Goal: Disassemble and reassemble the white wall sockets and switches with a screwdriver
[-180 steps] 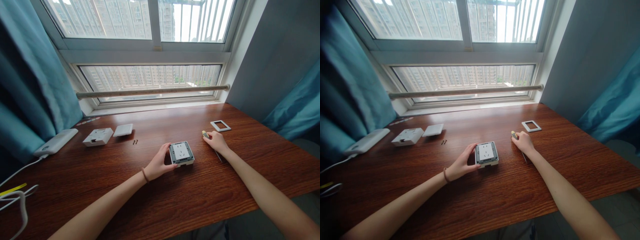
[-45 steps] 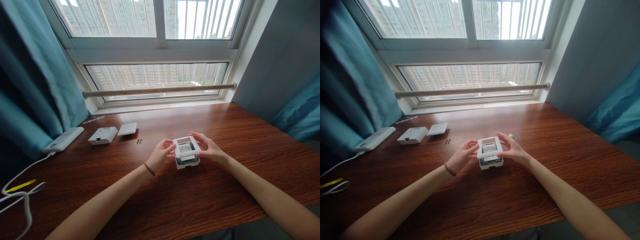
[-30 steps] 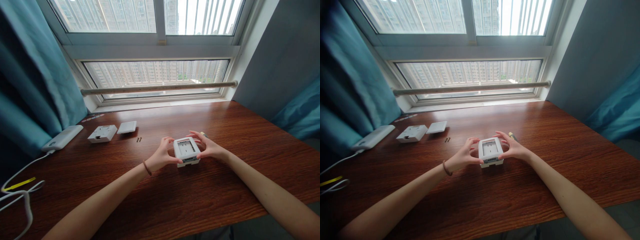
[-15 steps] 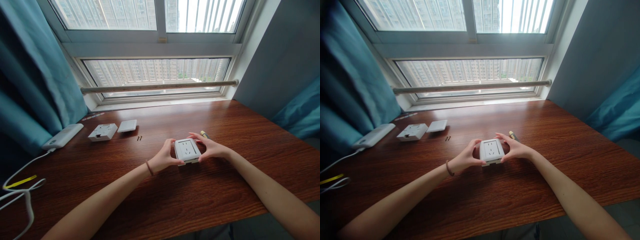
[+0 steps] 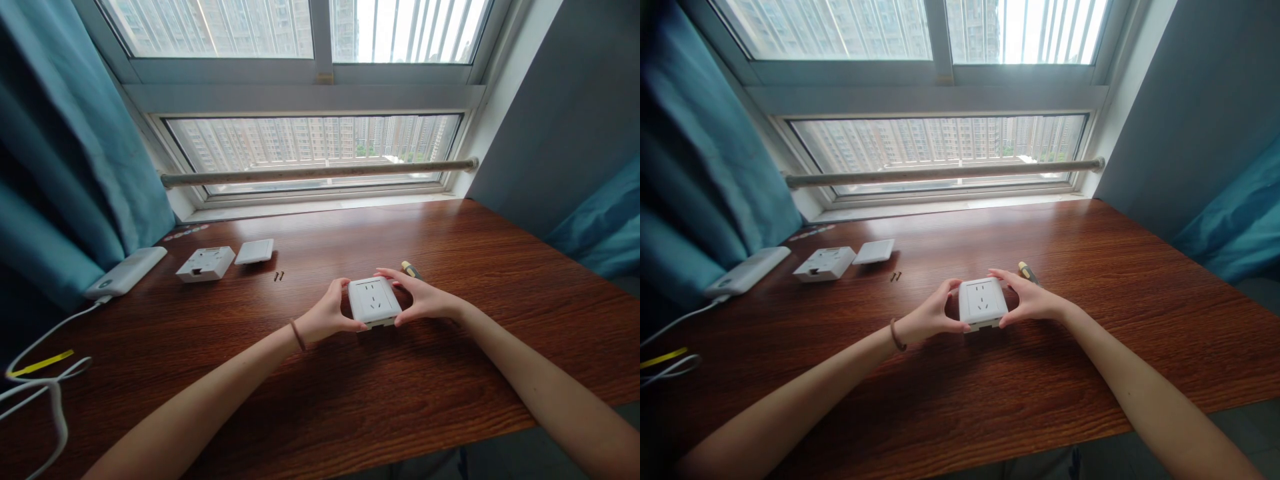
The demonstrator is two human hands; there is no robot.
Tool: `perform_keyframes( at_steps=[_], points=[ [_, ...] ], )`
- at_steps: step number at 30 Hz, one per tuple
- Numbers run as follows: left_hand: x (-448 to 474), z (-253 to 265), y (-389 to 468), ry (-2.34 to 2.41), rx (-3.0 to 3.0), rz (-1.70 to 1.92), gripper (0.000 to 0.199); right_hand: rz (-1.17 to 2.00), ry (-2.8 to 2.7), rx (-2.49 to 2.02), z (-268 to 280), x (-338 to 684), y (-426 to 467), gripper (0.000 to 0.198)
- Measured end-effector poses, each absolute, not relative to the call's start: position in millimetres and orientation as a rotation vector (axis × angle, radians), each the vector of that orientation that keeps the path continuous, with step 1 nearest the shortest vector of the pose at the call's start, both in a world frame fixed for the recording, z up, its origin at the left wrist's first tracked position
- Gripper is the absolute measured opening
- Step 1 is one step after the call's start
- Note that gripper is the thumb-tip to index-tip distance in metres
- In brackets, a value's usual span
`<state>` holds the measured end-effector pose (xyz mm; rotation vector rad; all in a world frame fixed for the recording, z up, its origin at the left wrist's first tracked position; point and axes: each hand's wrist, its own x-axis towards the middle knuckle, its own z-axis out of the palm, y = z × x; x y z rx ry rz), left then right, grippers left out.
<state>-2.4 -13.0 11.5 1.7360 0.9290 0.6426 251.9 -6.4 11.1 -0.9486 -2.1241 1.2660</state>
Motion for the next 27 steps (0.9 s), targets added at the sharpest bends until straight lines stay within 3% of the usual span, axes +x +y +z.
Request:
perform_keyframes(
  at_steps=[10,21,27],
  points=[
    [-2,7,-17,0.974,1.896,0.700,0.090,1.161,-2.235,-0.934,21,250,-7,0.091],
    [-2,4,-14,0.870,1.840,0.734,0.077,1.239,-2.172,-0.898,14,253,-4,0.088],
    [-1,-3,-14,0.901,1.803,0.775,0.082,1.331,-2.076,-0.874,14,250,-6,0.086]
  ],
)
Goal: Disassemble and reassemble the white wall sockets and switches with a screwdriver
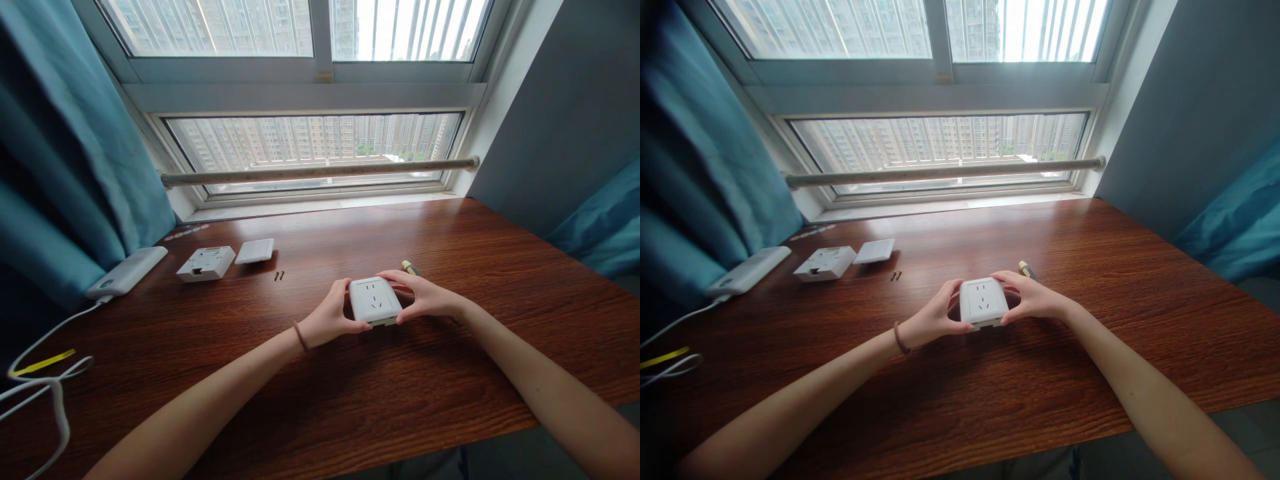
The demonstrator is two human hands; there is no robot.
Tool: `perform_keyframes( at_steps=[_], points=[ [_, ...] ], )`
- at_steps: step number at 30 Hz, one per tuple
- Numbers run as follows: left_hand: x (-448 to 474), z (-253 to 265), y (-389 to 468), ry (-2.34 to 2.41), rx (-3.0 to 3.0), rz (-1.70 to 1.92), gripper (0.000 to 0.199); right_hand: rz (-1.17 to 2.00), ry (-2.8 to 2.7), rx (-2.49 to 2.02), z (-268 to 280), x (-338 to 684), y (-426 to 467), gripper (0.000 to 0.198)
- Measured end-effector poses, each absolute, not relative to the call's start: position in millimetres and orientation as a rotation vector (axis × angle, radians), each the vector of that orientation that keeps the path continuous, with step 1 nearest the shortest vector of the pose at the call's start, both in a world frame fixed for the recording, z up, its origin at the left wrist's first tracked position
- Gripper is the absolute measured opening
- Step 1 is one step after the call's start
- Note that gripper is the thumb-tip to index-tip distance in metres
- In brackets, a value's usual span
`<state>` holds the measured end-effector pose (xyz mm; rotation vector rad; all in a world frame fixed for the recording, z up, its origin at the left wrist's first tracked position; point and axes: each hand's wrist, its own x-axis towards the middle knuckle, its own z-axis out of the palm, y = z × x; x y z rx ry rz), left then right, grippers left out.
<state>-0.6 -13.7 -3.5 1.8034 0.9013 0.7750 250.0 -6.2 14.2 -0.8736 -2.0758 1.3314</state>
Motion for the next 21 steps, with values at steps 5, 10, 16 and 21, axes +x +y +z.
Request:
perform_keyframes(
  at_steps=[5,10,16,21],
  points=[
    [0.5,-7.2,-15.1,0.943,1.854,0.818,0.091,1.362,-2.051,-0.876,14.5,249.4,-7.1,0.085],
    [0.8,-7.9,-15.2,0.948,1.933,0.804,0.080,1.389,-2.042,-0.876,12.8,250.2,-6.2,0.086],
    [1.5,-6.9,-13.3,0.977,1.969,0.788,0.080,1.397,-2.043,-0.863,12.9,249.3,-6.1,0.085],
    [2.0,-5.6,-13.1,0.985,1.959,0.786,0.079,1.359,-2.074,-0.884,14.2,249.7,-7.0,0.086]
  ],
)
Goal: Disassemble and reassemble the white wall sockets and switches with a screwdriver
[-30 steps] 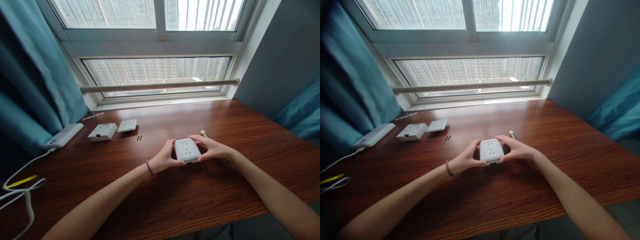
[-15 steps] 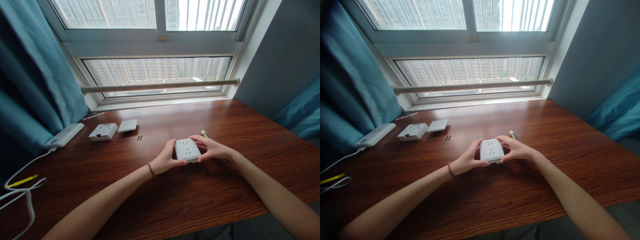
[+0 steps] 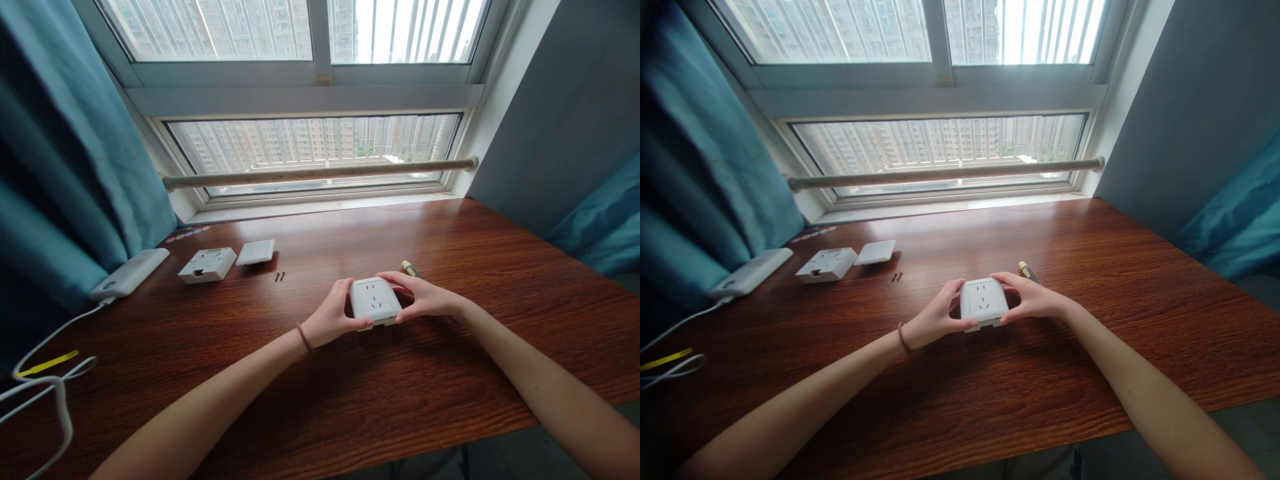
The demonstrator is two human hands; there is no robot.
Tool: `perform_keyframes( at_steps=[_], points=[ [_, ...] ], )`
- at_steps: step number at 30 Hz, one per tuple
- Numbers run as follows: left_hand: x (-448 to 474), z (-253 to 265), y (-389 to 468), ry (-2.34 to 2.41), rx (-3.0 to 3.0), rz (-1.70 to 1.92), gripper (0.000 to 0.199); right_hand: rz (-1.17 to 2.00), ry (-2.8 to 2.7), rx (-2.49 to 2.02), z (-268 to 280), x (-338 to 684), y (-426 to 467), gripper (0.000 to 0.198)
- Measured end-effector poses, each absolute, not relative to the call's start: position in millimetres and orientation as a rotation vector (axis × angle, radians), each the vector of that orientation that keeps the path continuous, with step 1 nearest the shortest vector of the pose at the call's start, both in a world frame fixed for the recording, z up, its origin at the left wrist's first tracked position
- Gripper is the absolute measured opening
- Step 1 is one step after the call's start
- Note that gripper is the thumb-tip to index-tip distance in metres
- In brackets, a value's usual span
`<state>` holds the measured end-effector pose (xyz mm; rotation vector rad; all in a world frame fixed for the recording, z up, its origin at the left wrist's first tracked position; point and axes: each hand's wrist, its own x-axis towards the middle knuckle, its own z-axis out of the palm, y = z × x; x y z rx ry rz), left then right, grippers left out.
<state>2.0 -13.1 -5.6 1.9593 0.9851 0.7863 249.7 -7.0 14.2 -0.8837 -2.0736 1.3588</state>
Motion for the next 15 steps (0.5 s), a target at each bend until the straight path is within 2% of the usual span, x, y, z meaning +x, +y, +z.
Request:
perform_keyframes(
  at_steps=[9,15],
  points=[
    [2.2,-0.8,-14.1,0.975,1.965,0.779,0.077,1.331,-2.092,-0.908,16.0,248.7,-8.3,0.085],
    [0.0,0.3,-14.3,0.943,2.028,0.760,0.086,1.313,-2.127,-0.897,16.0,249.8,-8.2,0.086]
  ],
)
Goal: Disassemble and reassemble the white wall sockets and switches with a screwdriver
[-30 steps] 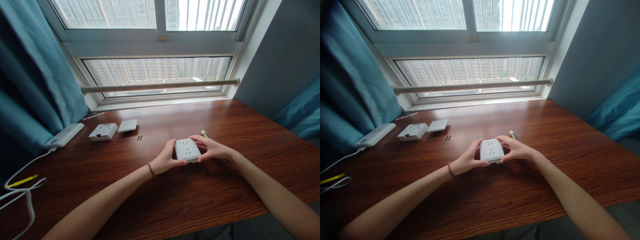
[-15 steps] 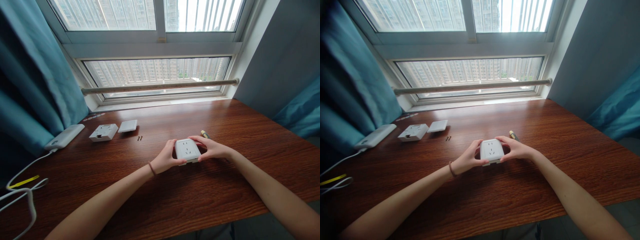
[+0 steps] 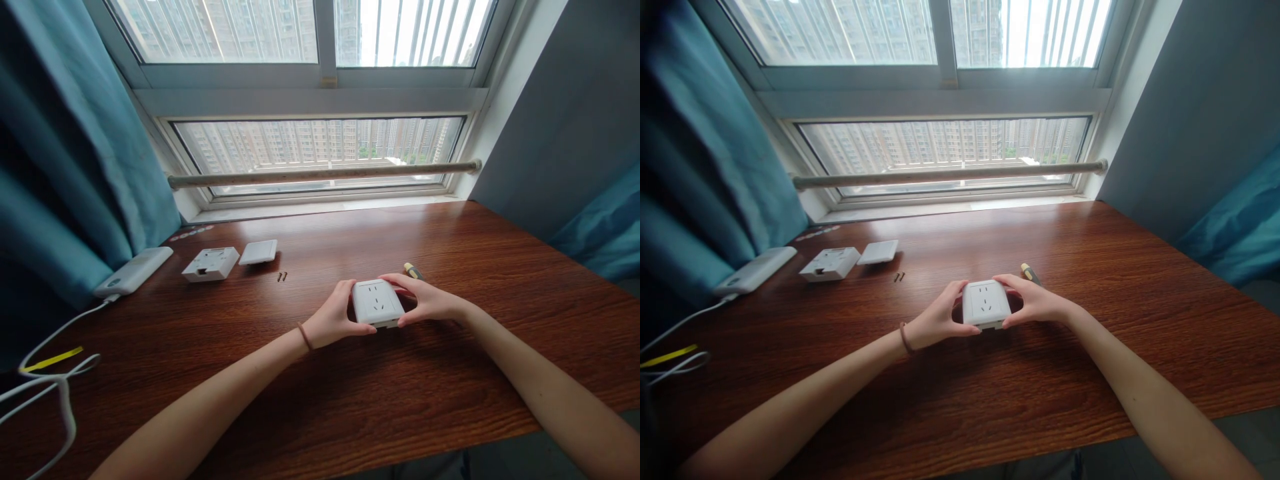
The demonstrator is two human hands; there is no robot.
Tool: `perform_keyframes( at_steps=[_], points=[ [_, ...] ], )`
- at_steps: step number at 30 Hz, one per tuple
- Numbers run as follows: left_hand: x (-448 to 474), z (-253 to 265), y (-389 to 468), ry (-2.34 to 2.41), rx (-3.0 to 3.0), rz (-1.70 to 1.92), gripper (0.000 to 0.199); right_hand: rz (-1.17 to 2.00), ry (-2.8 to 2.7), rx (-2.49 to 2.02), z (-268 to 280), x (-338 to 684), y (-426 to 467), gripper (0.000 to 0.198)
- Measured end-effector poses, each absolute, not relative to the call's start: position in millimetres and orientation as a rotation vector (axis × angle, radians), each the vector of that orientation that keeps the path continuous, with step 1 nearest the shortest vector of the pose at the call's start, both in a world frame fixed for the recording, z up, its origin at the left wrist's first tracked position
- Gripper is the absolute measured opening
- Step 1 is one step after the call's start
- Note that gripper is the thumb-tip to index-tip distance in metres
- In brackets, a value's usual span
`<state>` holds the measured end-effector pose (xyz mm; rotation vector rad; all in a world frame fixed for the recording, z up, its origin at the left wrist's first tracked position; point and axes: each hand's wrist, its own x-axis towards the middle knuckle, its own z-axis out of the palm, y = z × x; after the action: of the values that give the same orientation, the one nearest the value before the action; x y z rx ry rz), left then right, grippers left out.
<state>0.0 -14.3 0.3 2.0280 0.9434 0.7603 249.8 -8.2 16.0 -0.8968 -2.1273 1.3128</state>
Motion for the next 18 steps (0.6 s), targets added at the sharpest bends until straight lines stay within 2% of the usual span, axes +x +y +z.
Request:
perform_keyframes(
  at_steps=[4,10,18],
  points=[
    [0.0,-2.9,-15.8,0.940,2.052,0.784,0.090,1.297,-2.142,-0.907,15.9,250.1,-8.9,0.089],
    [1.2,-3.2,-18.7,0.944,2.067,0.797,0.083,1.224,-2.189,-0.941,16.2,245.4,-12.9,0.098],
    [0.0,-2.2,-16.1,0.970,2.091,0.744,0.092,1.173,-2.223,-0.979,19.6,244.0,-12.9,0.089]
  ],
)
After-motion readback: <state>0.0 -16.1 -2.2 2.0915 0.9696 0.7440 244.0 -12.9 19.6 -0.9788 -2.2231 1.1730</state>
